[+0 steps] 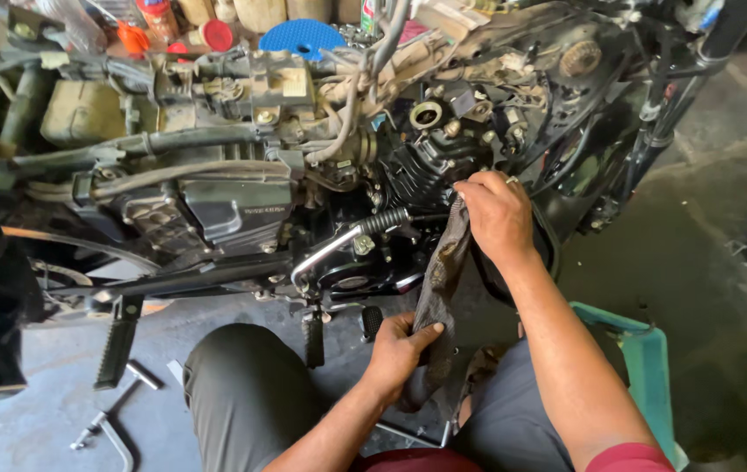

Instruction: The person sits on the floor beside a motorcycle with its engine exposed and uses a wrench to loosen and tighten bolts on the engine assembly. They then take a cloth and wipe the engine area and surrounding parts.

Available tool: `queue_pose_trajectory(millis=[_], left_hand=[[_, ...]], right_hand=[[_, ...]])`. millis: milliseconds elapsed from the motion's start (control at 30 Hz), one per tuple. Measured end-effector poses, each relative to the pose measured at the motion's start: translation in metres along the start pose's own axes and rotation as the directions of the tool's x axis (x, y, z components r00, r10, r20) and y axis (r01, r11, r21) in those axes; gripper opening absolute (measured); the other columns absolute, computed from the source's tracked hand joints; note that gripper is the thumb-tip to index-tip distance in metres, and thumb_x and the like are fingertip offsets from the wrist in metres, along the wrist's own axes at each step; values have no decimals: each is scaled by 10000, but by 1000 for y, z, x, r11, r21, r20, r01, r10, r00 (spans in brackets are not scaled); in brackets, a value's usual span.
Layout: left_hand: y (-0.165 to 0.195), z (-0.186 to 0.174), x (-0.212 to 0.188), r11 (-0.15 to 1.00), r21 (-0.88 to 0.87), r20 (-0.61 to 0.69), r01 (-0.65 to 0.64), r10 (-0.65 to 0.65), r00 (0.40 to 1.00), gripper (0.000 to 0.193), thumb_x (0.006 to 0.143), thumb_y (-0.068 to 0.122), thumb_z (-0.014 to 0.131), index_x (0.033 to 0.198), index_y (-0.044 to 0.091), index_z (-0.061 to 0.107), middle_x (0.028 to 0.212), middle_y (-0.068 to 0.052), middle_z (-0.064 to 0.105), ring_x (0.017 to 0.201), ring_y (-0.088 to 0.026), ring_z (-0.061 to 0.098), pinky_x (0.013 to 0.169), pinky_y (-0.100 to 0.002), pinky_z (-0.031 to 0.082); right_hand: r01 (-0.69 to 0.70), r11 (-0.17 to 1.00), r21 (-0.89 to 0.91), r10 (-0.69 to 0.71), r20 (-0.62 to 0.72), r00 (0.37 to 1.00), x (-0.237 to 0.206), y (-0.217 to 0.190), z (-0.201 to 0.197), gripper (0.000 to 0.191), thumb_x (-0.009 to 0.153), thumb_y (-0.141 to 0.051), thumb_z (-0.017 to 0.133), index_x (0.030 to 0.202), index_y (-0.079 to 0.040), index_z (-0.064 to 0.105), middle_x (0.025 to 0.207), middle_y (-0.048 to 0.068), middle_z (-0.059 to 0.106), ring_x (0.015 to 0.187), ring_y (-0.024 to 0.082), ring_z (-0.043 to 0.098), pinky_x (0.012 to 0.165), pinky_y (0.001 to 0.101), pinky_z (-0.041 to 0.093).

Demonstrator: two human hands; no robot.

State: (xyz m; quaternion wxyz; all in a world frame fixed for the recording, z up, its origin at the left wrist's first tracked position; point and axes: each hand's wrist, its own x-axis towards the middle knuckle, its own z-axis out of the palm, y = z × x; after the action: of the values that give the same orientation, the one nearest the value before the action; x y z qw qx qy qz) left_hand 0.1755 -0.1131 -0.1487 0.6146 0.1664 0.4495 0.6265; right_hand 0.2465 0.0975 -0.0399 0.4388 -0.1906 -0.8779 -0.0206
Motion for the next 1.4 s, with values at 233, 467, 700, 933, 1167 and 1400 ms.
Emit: queue_pose_trajectory(millis=[233, 467, 700, 933, 1167, 1400], left_hand=[[-2, 9, -6, 1000, 2, 53, 29, -29, 998, 209, 942, 73, 690, 1059, -97, 723, 900, -131, 770, 711, -155, 705, 665, -303, 577], [-3, 4, -2, 999, -44, 21, 1, 0, 1000, 204, 933, 69, 685, 1058, -87, 727, 895, -116, 776, 709, -146, 712, 666, -294, 578], [-8, 3, -4, 1000, 18, -2, -13, 13, 1000, 212, 932, 85, 700, 1044, -91, 736, 867, -109, 766, 691, -137, 688, 641, -289, 553], [-2, 6, -8, 1000, 12, 5, -5, 4, 1000, 218, 922, 90, 696, 1043, -89, 727, 872, -110, 765, 702, -145, 695, 654, -298, 563], [-1, 4, -8, 997, 50, 3, -62, 62, 998, 221, 918, 91, 704, 1053, -82, 726, 881, -116, 763, 707, -143, 694, 662, -294, 565], [-2, 2, -13, 996, 55, 18, -76, 75, 997, 213, 904, 93, 692, 1031, -75, 726, 844, -108, 761, 653, -139, 692, 610, -291, 557]], right_hand=[[-115, 993, 27, 117, -81, 990, 6, -1, 11, 98, 893, -91, 805, 916, -84, 709, 955, 67, 695, 858, 305, 684, 763, 404, 534], [-23, 992, -123, 26, 23, 999, 11, -4, 5, 106, 930, -120, 784, 912, -83, 687, 926, 73, 676, 820, 327, 659, 726, 441, 524], [186, 958, -219, -136, 223, 965, 17, 3, -2, 94, 918, -79, 728, 899, -83, 636, 935, 73, 621, 846, 303, 655, 716, 423, 558], [397, 854, -337, -252, 401, 881, 30, 1, -10, 108, 833, -50, 688, 874, -106, 605, 868, 67, 551, 879, 261, 659, 673, 371, 576], [482, 798, -362, -277, 489, 827, 38, -5, -16, 113, 800, -44, 653, 871, -104, 589, 878, 67, 556, 885, 253, 659, 661, 367, 574], [194, 956, -222, -125, 292, 948, 14, -4, -28, 82, 883, -87, 714, 900, -108, 637, 907, 76, 657, 892, 288, 675, 733, 391, 554]])
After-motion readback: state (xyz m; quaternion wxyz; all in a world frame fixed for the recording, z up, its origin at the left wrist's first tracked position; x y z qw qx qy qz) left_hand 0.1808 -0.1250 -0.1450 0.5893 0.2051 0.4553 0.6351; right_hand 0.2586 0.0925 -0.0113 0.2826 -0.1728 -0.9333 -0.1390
